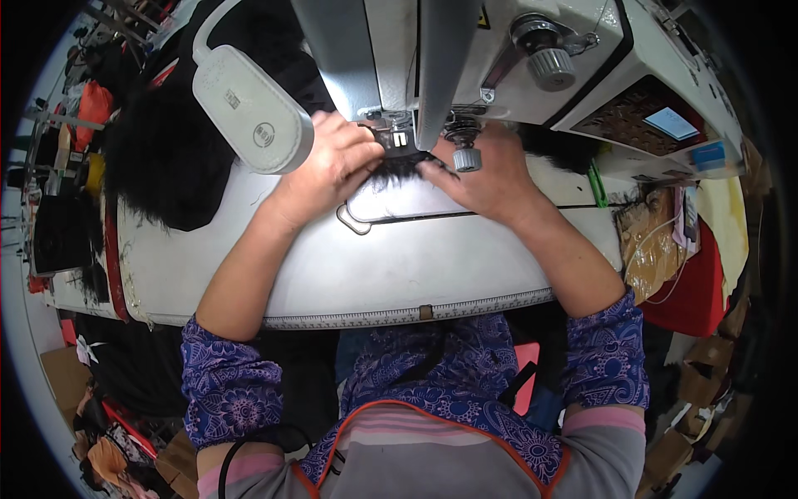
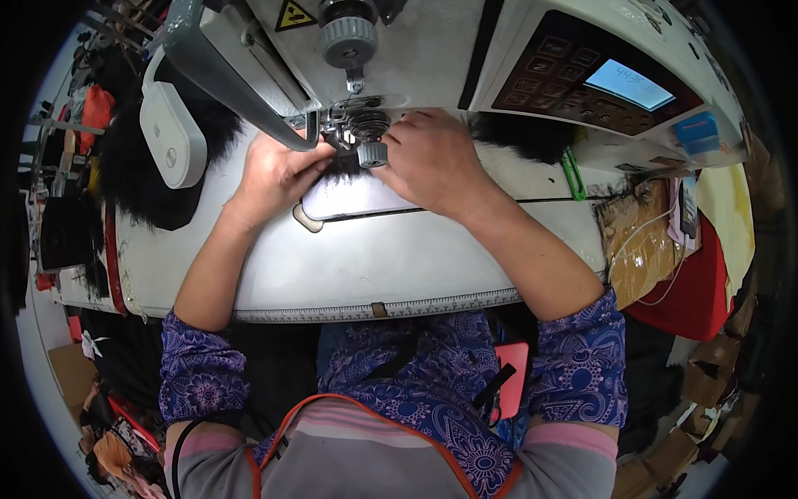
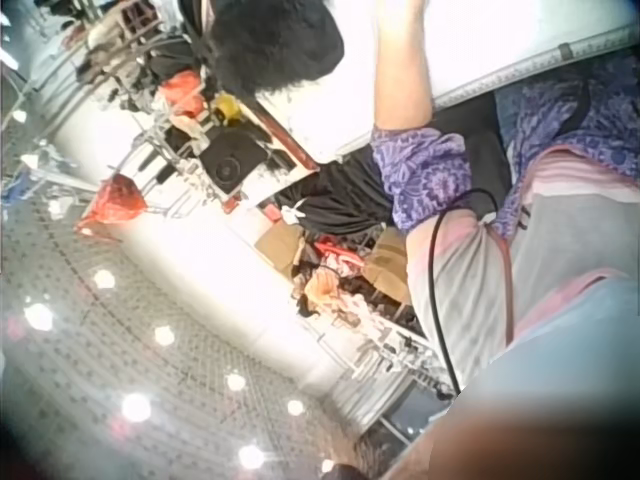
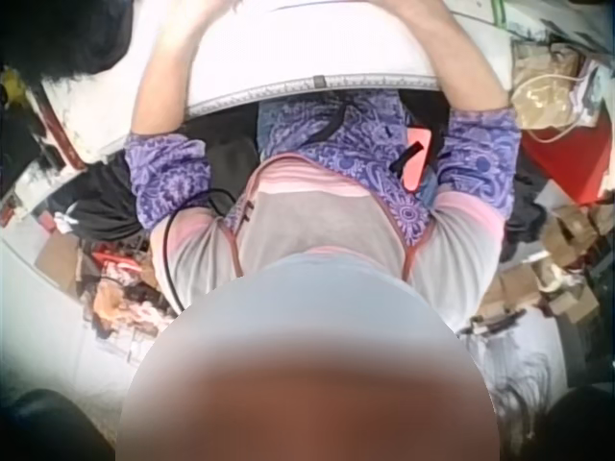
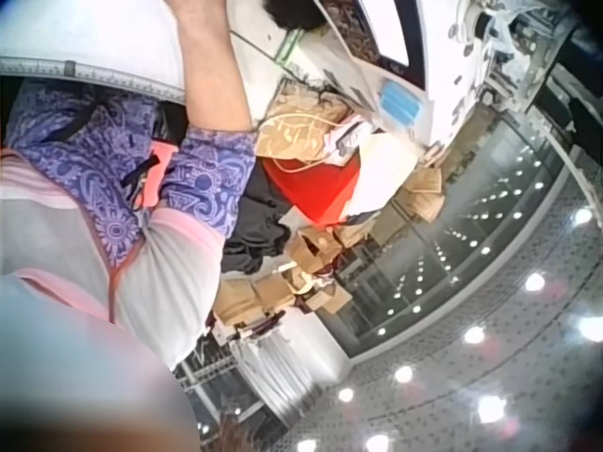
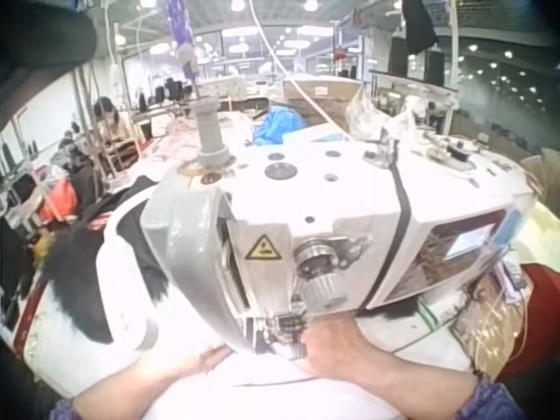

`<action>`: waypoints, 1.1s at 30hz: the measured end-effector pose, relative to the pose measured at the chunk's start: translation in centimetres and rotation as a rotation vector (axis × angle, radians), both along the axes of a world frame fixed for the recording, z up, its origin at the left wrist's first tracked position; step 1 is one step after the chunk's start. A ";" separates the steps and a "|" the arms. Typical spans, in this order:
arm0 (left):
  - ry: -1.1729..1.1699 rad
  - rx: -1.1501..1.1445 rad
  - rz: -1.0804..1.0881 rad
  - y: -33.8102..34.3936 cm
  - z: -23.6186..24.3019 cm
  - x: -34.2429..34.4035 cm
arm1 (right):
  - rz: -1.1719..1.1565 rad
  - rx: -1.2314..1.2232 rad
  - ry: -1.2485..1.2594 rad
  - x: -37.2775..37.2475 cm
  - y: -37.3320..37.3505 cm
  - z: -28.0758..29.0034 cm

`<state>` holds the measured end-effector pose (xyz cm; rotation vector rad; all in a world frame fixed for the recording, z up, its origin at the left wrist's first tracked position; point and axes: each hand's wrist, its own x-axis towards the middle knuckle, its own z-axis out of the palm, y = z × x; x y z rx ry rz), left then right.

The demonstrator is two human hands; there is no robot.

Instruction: Sew fur trim onto black fabric using an industrial sewing machine.

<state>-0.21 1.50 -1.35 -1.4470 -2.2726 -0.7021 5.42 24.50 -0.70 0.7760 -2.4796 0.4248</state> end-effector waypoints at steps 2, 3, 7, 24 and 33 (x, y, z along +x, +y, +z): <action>0.018 -0.006 -0.091 0.5 -0.4 0.4 | 0.089 -0.052 0.025 0.1 -0.3 -1.2; 0.020 -0.006 -0.092 0.7 -0.5 0.4 | 0.180 -0.105 0.047 0.2 -0.4 -1.6; 0.041 -0.091 -0.077 0.1 0.8 -0.3 | 0.075 -0.009 0.001 0.5 -0.6 -0.9; 0.162 0.010 -0.199 -0.5 -0.6 0.0 | 0.113 0.032 -0.012 0.6 -0.3 -0.7; 0.061 0.022 -0.183 -0.1 -0.2 0.5 | 0.155 0.034 0.012 0.6 0.5 -0.9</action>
